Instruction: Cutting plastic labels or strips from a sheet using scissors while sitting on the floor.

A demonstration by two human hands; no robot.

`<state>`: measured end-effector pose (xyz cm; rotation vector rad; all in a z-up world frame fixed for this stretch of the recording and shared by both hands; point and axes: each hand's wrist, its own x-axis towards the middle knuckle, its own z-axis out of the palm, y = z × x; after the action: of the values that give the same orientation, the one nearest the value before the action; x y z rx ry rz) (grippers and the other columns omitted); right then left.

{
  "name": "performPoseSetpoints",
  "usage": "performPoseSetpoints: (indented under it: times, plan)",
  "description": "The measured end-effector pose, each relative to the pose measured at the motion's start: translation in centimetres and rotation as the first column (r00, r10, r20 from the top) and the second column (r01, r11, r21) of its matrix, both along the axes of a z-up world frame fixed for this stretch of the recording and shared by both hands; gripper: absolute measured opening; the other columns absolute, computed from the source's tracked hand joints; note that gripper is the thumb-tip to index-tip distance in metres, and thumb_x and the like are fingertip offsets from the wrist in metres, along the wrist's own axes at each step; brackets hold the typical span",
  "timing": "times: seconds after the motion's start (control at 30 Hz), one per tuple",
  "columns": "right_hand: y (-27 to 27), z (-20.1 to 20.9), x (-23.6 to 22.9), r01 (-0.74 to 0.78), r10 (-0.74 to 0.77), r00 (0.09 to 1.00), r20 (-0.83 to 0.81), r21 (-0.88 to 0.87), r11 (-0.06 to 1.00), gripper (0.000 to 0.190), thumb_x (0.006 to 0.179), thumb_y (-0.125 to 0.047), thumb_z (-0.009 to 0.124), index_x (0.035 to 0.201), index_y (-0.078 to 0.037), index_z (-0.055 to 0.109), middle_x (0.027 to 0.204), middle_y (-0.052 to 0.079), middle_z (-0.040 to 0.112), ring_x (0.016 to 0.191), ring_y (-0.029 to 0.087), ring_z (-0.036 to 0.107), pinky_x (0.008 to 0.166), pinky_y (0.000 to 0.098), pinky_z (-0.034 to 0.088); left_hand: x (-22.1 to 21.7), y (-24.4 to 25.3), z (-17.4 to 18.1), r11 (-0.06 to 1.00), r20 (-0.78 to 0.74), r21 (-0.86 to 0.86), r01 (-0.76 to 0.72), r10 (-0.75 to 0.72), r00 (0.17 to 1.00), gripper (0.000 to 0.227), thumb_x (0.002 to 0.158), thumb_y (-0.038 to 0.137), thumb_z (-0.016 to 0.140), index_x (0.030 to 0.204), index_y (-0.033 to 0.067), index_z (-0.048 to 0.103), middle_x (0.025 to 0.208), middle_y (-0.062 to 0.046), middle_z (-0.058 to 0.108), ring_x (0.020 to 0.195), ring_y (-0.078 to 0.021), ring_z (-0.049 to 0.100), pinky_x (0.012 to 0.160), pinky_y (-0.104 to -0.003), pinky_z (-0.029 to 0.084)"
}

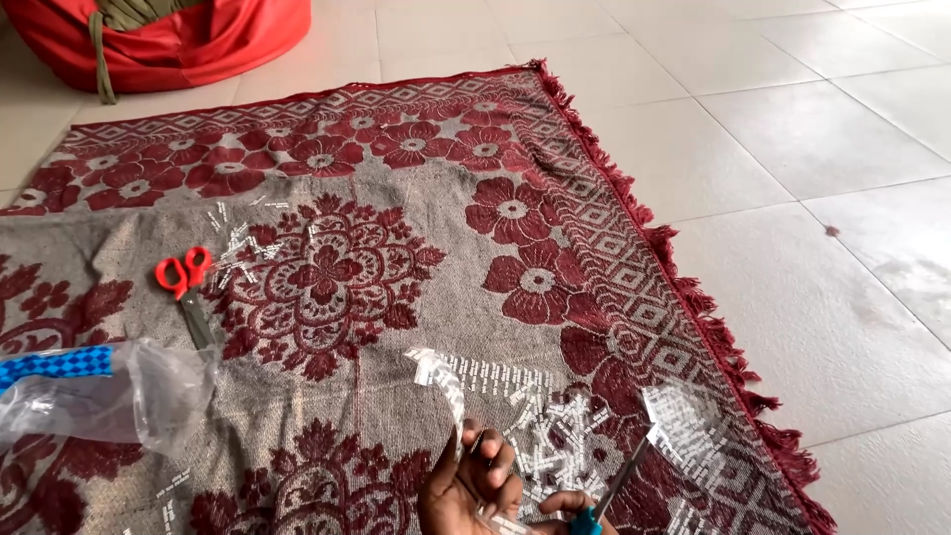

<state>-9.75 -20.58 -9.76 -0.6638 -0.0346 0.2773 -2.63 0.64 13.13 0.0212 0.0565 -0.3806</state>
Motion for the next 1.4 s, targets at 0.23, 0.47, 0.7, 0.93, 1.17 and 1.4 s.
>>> performPoseSetpoints:
  times: [0.23,0.47,0.7,0.93,1.17,1.4]
  plan:
    - [0.8,4.1,0.1,0.038,-0.042,0.999,-0.032,-0.134,0.99,0.064,0.085,-0.037,0.071,0.124,0.007,0.046,0.103,0.042,0.072,0.089,0.047,0.079,0.081,0.0574,0.068,-0.4,0.0,0.6,0.984,-0.016,0.176,0.001,0.002,1.0,0.021,0.097,0.03,0.056,0.09,0.01,0.057,0.079,-0.009,0.066,0.066,-0.0199,0.066,0.046,-0.032,0.052]
    - [0.9,7.3,0.1,0.053,-0.069,0.991,-0.111,-0.14,0.989,0.06,0.083,-0.038,0.068,0.121,0.004,0.048,0.099,0.04,0.074,0.083,0.046,0.08,0.074,0.0544,0.068,3.7,25.2,-6.1,0.864,0.112,0.503,-0.023,-0.039,0.993,0.035,0.097,0.035,0.06,0.109,0.0084,0.041,0.097,-0.014,0.063,0.076,-0.0226,0.07,0.052,-0.031,0.057]
    - [2.6,13.5,-0.6,0.454,-0.419,0.889,0.186,-0.484,0.748,0.028,0.079,0.002,0.079,0.096,0.009,0.059,0.074,0.033,0.079,0.071,0.04,0.084,0.06,0.0494,0.068,1.8,17.9,-20.8,0.444,0.208,0.89,-0.106,-0.186,0.96,0.081,0.093,0.044,0.065,0.143,0.006,0.013,0.127,-0.023,0.058,0.094,-0.0267,0.077,0.064,-0.03,0.066]
    - [1.5,16.1,0.1,0.644,-0.612,0.728,0.309,-0.614,0.456,0.036,0.071,0.01,0.079,0.099,0.005,0.056,0.068,0.026,0.078,0.067,0.031,0.081,0.056,0.0392,0.068,1.2,-2.2,-14.8,-0.287,0.03,0.928,-0.239,-0.58,0.814,0.093,0.102,0.059,0.064,0.155,-0.0049,0.022,0.148,-0.03,0.046,0.116,-0.0275,0.071,0.085,-0.029,0.06]
    - [1.4,18.7,0.2,0.455,-0.723,0.691,-0.015,-0.768,0.451,0.033,0.076,0.005,0.08,0.1,0.007,0.057,0.07,0.029,0.076,0.065,0.035,0.08,0.059,0.0453,0.066,0.3,-2.4,-2.9,0.344,0.116,0.937,0.066,-0.483,0.868,0.07,0.093,0.056,0.052,0.134,0.0008,0.064,0.116,-0.02,0.076,0.099,-0.0223,0.079,0.072,-0.033,0.068]
    - [1.6,17.6,0.0,0.394,-0.62,0.783,-0.055,-0.728,0.561,0.032,0.079,-0.003,0.079,0.104,0.0,0.058,0.071,0.027,0.081,0.068,0.032,0.082,0.057,0.0377,0.062,-0.8,-2.5,-0.4,0.316,0.098,0.946,0.073,-0.493,0.864,0.025,0.091,0.018,0.075,0.099,-0.0052,0.079,0.082,-0.016,0.08,0.077,-0.0208,0.079,0.075,-0.034,0.067]
